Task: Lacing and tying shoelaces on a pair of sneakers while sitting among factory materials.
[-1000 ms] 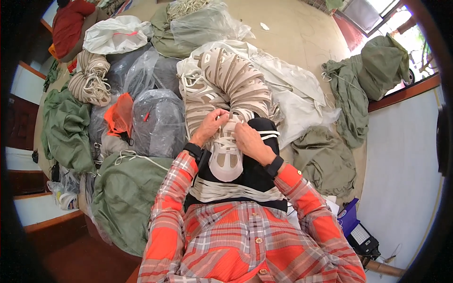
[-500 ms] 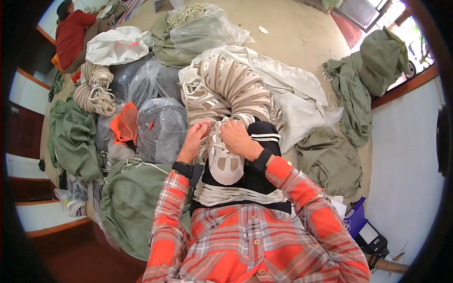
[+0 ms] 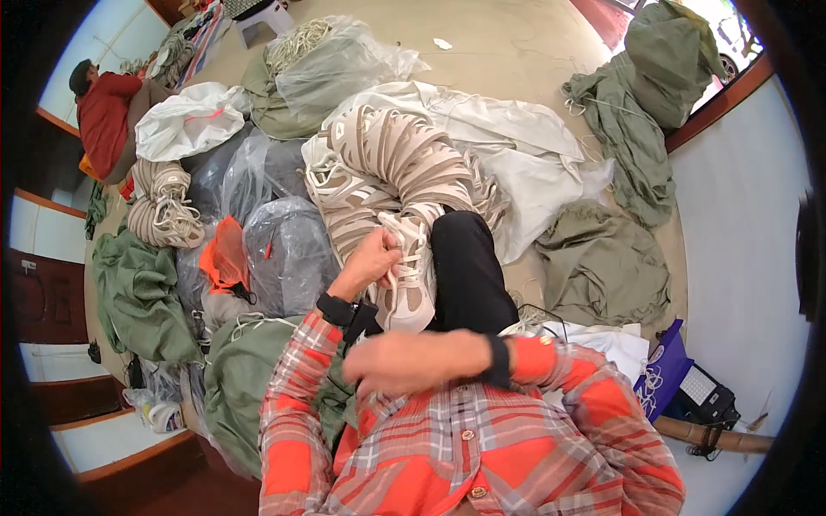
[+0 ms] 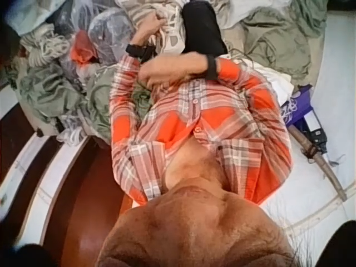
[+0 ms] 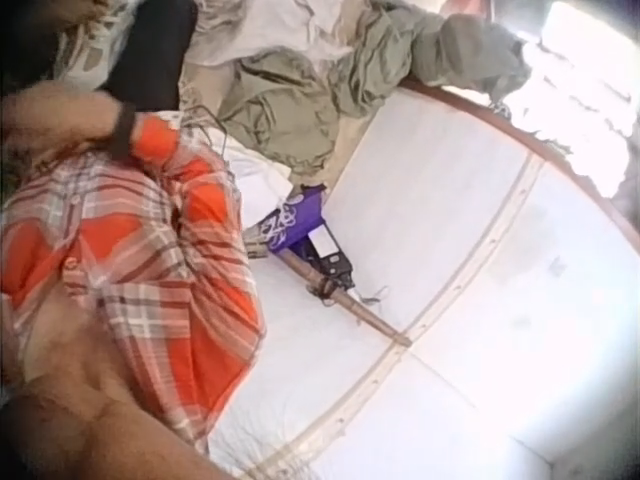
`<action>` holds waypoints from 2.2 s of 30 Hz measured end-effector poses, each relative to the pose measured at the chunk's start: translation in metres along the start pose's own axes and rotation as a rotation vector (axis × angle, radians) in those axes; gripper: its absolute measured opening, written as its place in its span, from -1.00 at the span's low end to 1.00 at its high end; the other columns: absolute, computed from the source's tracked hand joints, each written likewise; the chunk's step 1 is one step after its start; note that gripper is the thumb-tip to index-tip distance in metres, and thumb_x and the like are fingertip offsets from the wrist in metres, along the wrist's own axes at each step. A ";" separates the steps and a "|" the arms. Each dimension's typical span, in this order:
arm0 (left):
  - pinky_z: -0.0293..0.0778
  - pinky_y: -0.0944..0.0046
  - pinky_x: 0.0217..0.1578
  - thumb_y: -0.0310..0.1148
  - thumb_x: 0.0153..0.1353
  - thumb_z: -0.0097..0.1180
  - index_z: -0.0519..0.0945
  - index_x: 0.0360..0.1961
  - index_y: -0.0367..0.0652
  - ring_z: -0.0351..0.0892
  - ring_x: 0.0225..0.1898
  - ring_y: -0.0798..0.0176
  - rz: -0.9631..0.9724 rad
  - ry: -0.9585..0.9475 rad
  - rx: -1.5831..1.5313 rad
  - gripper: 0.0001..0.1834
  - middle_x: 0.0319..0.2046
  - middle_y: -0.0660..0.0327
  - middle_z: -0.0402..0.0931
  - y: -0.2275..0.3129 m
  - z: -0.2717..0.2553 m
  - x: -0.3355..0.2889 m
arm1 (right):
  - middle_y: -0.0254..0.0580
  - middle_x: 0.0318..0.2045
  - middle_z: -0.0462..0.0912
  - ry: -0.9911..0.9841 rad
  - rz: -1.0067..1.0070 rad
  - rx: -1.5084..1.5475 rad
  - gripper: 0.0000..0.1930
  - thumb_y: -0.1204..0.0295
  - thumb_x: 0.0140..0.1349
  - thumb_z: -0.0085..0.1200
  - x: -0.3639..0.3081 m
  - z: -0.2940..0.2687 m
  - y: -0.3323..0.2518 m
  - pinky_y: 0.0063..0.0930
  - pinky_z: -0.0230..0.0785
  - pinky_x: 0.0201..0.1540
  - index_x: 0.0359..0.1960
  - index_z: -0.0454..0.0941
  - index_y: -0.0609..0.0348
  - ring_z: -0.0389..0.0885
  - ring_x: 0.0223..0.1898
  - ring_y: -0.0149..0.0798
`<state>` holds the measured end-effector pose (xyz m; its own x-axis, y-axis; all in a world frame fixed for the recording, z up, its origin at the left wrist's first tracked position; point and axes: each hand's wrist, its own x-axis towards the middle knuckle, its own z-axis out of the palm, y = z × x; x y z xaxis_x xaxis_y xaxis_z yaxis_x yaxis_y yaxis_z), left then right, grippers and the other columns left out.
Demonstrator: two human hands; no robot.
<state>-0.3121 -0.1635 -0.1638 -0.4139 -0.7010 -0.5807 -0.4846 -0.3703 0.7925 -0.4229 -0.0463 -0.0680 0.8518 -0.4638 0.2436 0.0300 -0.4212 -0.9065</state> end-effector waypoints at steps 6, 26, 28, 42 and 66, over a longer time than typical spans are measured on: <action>0.31 0.37 -0.75 -0.51 0.08 -0.07 0.25 -0.28 -0.21 0.38 -0.75 0.33 0.076 0.049 -0.091 -0.82 -0.68 0.21 0.41 -0.012 0.007 -0.002 | 0.09 -0.47 0.48 0.814 0.605 -0.301 -0.85 0.50 0.03 0.01 -0.076 -0.072 0.133 -0.27 0.41 -0.35 -0.37 0.43 0.33 0.50 -0.45 0.04; 0.40 0.13 -0.41 -0.40 0.01 0.10 0.52 -0.36 -0.32 0.49 -0.44 -0.09 0.543 0.446 0.641 -0.80 -0.46 -0.06 0.50 0.010 0.053 -0.018 | 0.06 -0.53 0.50 0.953 0.628 -0.060 -0.59 0.57 -0.08 0.01 -0.031 -0.077 0.114 -0.18 0.33 -0.36 -0.14 0.23 0.35 0.51 -0.42 0.07; 0.39 0.14 -0.46 -0.39 0.03 0.08 0.54 -0.36 -0.30 0.50 -0.48 -0.06 0.527 0.489 0.573 -0.81 -0.51 -0.01 0.51 -0.013 0.040 -0.002 | -0.11 -0.53 0.48 0.766 0.483 -0.164 -0.60 0.58 -0.08 0.04 -0.025 -0.072 0.111 -0.37 0.36 -0.38 -0.14 0.24 0.28 0.50 -0.50 -0.21; 0.22 0.47 -0.64 -0.29 0.15 0.10 0.57 -0.44 -0.27 0.34 -0.66 0.49 0.332 0.241 -0.359 -0.78 -0.62 0.27 0.52 0.000 0.026 -0.027 | -0.31 -0.59 0.52 0.305 0.613 0.507 -0.77 0.34 0.28 -0.12 -0.063 -0.080 0.125 -0.67 0.33 -0.72 -0.36 0.45 0.29 0.45 -0.74 -0.51; 0.24 0.09 -0.32 -0.39 0.12 -0.14 0.41 -0.45 -0.10 0.44 -0.39 0.05 0.343 0.788 1.287 -0.91 -0.57 0.14 0.45 -0.103 -0.169 -0.081 | -0.07 -0.74 0.52 0.517 0.694 -0.725 -0.70 0.25 0.09 0.00 -0.031 -0.065 0.139 -0.30 0.38 -0.50 -0.57 0.53 0.27 0.54 -0.66 -0.19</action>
<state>-0.0984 -0.1718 -0.1667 -0.3439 -0.9254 0.1592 -0.9390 0.3372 -0.0683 -0.4797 -0.1413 -0.1794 0.2419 -0.9698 0.0315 -0.8198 -0.2216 -0.5281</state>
